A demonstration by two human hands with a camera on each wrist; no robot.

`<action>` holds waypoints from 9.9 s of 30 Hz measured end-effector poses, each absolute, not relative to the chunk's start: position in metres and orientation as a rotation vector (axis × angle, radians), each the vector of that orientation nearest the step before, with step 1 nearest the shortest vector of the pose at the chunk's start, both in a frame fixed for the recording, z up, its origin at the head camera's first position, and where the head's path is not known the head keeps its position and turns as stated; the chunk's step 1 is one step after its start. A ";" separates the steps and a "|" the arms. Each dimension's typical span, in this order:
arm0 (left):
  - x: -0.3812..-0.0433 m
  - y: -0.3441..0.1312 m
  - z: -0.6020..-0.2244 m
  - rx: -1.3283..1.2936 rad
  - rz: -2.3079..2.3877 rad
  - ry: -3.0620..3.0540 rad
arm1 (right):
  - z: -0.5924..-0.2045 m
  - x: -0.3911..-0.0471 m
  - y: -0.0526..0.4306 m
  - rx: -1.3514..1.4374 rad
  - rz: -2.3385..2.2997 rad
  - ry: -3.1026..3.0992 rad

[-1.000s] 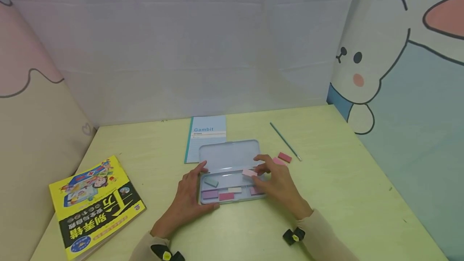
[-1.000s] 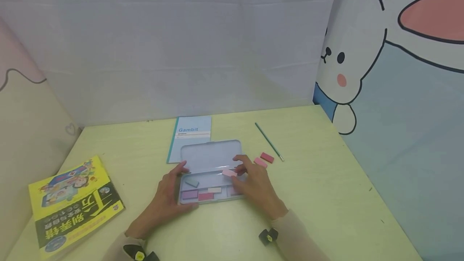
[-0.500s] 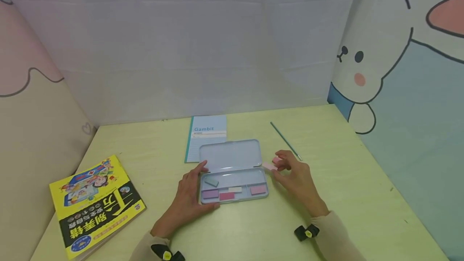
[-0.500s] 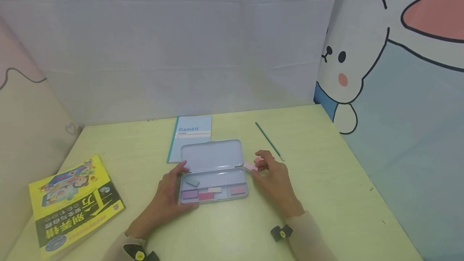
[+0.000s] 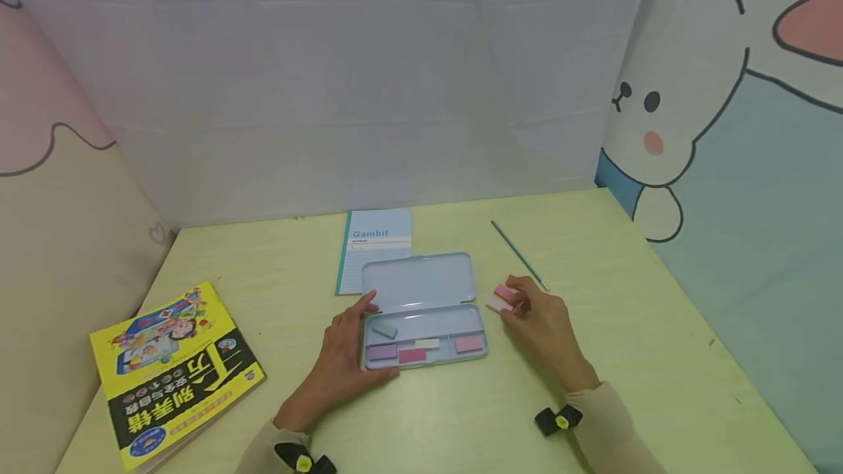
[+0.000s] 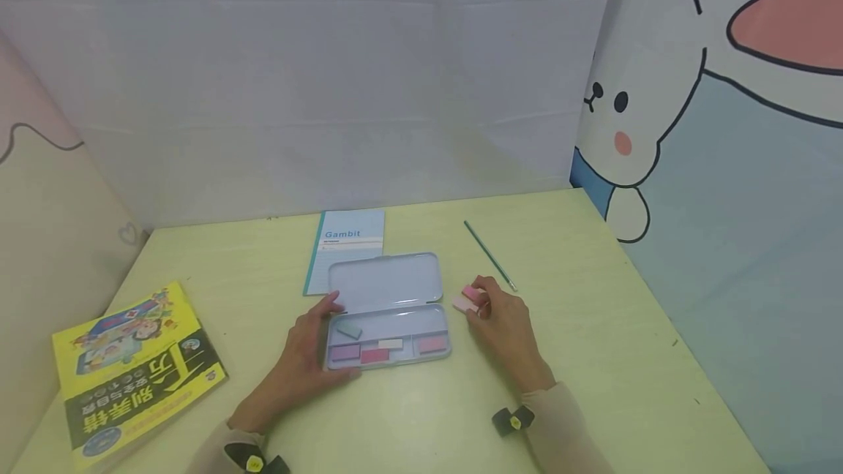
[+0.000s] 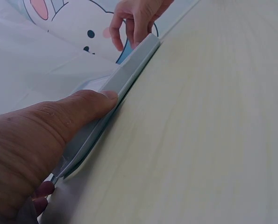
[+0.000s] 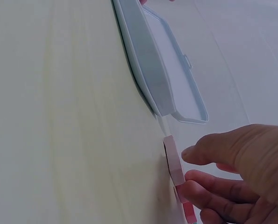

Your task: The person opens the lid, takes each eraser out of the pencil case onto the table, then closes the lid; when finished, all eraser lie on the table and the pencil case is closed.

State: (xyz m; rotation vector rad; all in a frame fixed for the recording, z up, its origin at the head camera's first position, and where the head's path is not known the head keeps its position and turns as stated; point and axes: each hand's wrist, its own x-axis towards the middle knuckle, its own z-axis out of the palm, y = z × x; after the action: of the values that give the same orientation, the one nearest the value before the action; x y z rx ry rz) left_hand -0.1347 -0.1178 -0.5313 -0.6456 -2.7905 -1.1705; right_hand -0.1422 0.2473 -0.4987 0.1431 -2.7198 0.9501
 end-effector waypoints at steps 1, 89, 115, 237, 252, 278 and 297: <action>-0.135 -0.118 -0.531 -0.645 -1.175 -2.792 | -0.499 -0.142 0.247 0.145 0.955 -2.716; -0.135 -0.118 -0.532 -0.652 -1.158 -2.798 | -0.495 -0.134 0.240 0.671 1.599 -2.602; -0.136 -0.119 -0.534 -0.654 -1.183 -2.795 | -0.503 -0.144 0.292 -0.250 1.081 -2.786; -0.137 -0.119 -0.537 -0.661 -1.131 -2.797 | -0.461 -0.211 0.181 0.298 1.958 -2.535; -0.136 -0.119 -0.534 -0.657 -1.145 -2.806 | -0.471 -0.224 0.236 -0.026 1.913 -2.560; -0.136 -0.119 -0.536 -0.658 -1.136 -2.808 | -0.500 -0.231 0.249 -0.165 1.208 -2.847; -0.135 -0.118 -0.534 -0.646 -1.110 -2.818 | -0.472 -0.226 0.247 0.289 1.738 -2.809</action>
State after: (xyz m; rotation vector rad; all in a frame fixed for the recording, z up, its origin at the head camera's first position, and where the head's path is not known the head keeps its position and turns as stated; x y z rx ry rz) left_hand -0.1350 -0.1183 -0.5338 -0.6456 -2.8178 -1.1102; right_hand -0.2260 0.2474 -0.4722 0.2888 -2.8093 1.7380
